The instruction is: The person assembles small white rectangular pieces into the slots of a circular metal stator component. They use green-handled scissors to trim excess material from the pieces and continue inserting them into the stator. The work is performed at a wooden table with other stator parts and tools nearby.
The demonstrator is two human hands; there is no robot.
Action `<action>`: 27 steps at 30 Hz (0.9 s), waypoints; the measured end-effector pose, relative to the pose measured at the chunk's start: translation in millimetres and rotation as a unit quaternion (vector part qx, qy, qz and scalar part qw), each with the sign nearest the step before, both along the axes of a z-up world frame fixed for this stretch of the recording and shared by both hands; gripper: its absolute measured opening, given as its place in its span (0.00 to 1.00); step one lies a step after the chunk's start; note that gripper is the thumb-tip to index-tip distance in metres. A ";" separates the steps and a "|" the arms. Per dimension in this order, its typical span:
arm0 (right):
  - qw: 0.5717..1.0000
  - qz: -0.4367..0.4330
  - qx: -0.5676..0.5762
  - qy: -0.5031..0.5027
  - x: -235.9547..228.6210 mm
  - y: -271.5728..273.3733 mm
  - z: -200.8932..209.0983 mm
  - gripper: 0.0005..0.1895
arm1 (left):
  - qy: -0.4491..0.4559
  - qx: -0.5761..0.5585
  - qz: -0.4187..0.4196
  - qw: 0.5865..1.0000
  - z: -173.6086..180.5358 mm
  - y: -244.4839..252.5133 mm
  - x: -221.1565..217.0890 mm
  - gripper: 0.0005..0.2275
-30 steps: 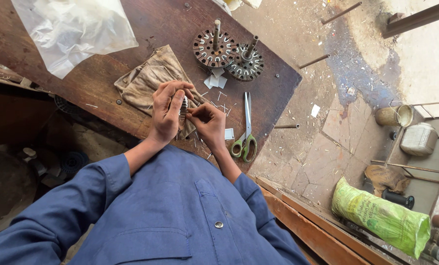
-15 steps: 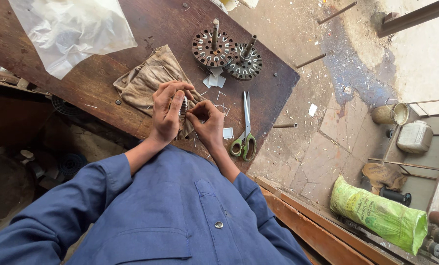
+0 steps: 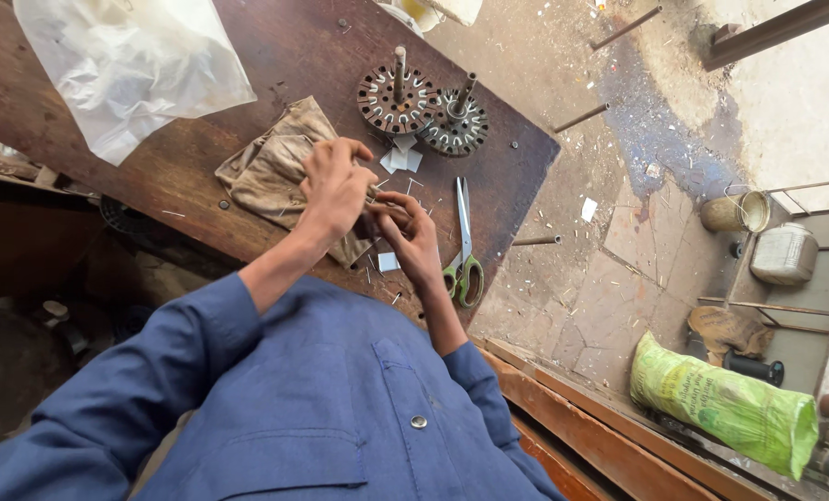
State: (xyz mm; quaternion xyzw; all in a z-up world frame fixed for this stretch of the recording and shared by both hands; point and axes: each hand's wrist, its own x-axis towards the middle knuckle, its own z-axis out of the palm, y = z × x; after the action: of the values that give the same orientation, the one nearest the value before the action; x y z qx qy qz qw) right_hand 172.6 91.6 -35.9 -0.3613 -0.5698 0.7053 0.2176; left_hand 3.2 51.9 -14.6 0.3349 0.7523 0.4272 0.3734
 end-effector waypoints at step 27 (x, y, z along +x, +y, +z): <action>0.895 -0.091 0.406 -0.162 -27.7 -20.7 15.0 0.21 | 0.019 -0.030 -0.076 0.996 -2.7 25.7 -3.9 0.27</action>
State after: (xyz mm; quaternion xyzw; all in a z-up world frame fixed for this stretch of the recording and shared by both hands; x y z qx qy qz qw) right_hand 144.9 70.9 -20.8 -0.4013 -0.7981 0.3219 0.3137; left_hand -0.7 77.7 -17.3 0.3876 0.7441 0.3686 0.4003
